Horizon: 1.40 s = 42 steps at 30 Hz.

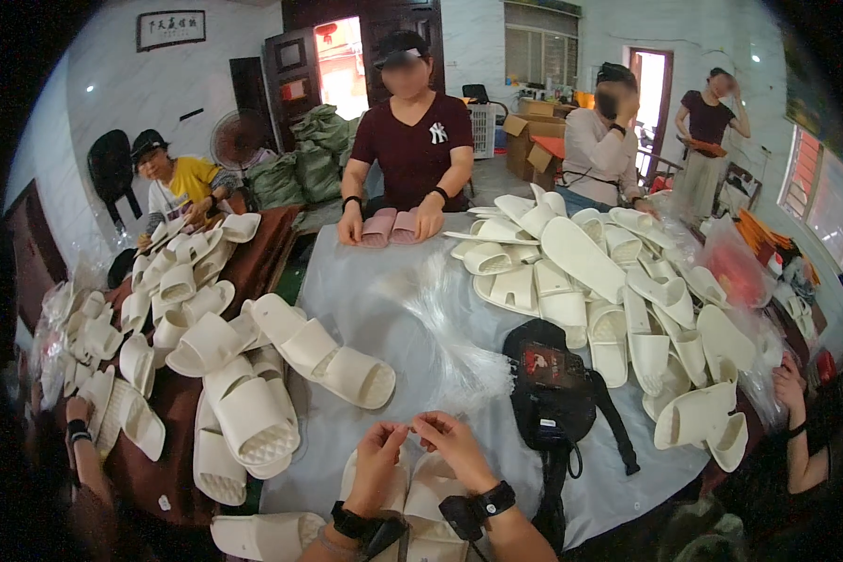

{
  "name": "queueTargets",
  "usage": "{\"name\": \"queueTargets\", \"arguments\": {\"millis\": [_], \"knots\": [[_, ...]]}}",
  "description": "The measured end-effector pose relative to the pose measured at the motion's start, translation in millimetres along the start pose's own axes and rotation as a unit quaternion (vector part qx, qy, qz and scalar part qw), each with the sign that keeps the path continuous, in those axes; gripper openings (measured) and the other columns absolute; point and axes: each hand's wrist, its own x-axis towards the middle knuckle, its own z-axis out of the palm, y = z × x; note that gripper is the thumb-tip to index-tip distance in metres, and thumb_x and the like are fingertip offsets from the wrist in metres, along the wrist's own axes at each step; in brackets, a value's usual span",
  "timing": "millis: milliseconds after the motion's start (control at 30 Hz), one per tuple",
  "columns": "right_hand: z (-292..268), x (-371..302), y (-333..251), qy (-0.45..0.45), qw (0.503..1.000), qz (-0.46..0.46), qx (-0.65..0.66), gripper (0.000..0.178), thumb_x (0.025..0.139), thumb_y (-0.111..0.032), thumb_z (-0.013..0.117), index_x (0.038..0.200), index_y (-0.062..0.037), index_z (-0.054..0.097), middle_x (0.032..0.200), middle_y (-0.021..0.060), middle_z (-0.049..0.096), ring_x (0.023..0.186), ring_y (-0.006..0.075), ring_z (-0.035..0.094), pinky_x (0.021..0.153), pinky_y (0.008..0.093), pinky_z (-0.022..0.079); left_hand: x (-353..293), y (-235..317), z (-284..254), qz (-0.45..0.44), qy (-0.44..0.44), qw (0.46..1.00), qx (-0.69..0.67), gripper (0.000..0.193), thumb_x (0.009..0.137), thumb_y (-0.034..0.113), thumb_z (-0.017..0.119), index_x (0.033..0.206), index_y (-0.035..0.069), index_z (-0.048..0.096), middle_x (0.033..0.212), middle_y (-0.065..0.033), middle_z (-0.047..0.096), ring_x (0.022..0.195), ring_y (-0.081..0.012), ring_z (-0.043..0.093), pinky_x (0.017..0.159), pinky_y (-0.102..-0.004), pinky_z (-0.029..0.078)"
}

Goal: Manually assembling and inspecting foam slide footwear components in a manufacturing facility.

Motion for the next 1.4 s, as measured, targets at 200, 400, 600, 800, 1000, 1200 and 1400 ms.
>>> {"name": "queueTargets", "arguments": {"millis": [200,400,600,800,1000,1200,1400], "knots": [[9,0,5,0.010,1.000,0.020,-0.002,0.030,0.083,-0.025,0.057,0.097,0.0007,0.057,0.084,0.0025,0.059,0.069,0.0075,0.050,0.063,0.0207,0.041,-6,-1,-9,-0.006,0.023,1.000,-0.002,0.018,0.084,0.019,0.056,0.090,0.002,0.055,0.078,0.0021,0.053,0.067,-0.0051,0.044,0.060,-0.0191,0.036],[2,-5,8,0.024,0.999,0.020,0.006,0.026,0.084,-0.023,0.057,0.096,-0.0002,0.056,0.083,0.0019,0.058,0.070,0.0092,0.051,0.064,0.0214,0.042,-3,-17,-9,0.001,-0.013,1.000,0.003,0.018,0.085,0.016,0.055,0.092,0.000,0.055,0.083,-0.0003,0.054,0.078,-0.0078,0.048,0.070,-0.0211,0.039],[-1,-3,7,0.023,1.000,0.002,-0.022,0.026,0.084,-0.025,0.055,0.096,-0.0025,0.055,0.084,0.0016,0.057,0.072,0.0087,0.050,0.066,0.0214,0.042,-4,-5,-1,-0.014,-0.022,0.999,-0.024,0.012,0.084,0.014,0.054,0.089,0.004,0.057,0.083,0.0020,0.053,0.074,-0.0068,0.046,0.065,-0.0208,0.037],[5,9,16,-0.032,0.999,-0.018,0.017,0.026,0.084,-0.029,0.055,0.095,-0.0059,0.057,0.079,-0.0033,0.055,0.068,0.0048,0.047,0.060,0.0190,0.039,-4,5,-6,-0.025,-0.013,0.998,0.051,0.013,0.084,0.020,0.054,0.085,0.007,0.055,0.068,0.0045,0.047,0.057,-0.0036,0.037,0.051,-0.0192,0.030],[-3,-1,10,-0.016,1.000,-0.018,-0.006,0.026,0.084,-0.031,0.055,0.094,-0.0070,0.057,0.076,-0.0043,0.054,0.067,0.0044,0.047,0.058,0.0180,0.037,-6,1,5,-0.019,-0.018,1.000,0.006,0.014,0.085,0.020,0.055,0.083,0.006,0.054,0.067,0.0046,0.047,0.053,-0.0022,0.034,0.047,-0.0178,0.027],[2,1,14,-0.016,1.000,-0.018,0.003,0.025,0.084,-0.030,0.056,0.095,-0.0073,0.057,0.077,-0.0041,0.054,0.066,0.0049,0.049,0.057,0.0187,0.038,-6,1,0,-0.014,-0.009,1.000,0.006,0.015,0.085,0.020,0.055,0.084,0.005,0.054,0.067,0.0044,0.047,0.053,-0.0022,0.034,0.047,-0.0179,0.027],[0,7,17,-0.019,0.999,-0.027,0.002,0.025,0.084,-0.029,0.056,0.095,-0.0067,0.057,0.074,-0.0043,0.053,0.065,0.0045,0.046,0.057,0.0186,0.036,-4,4,2,-0.022,0.001,1.000,0.019,0.015,0.085,0.020,0.056,0.083,0.005,0.054,0.066,0.0046,0.046,0.053,-0.0021,0.034,0.046,-0.0179,0.027]]}}
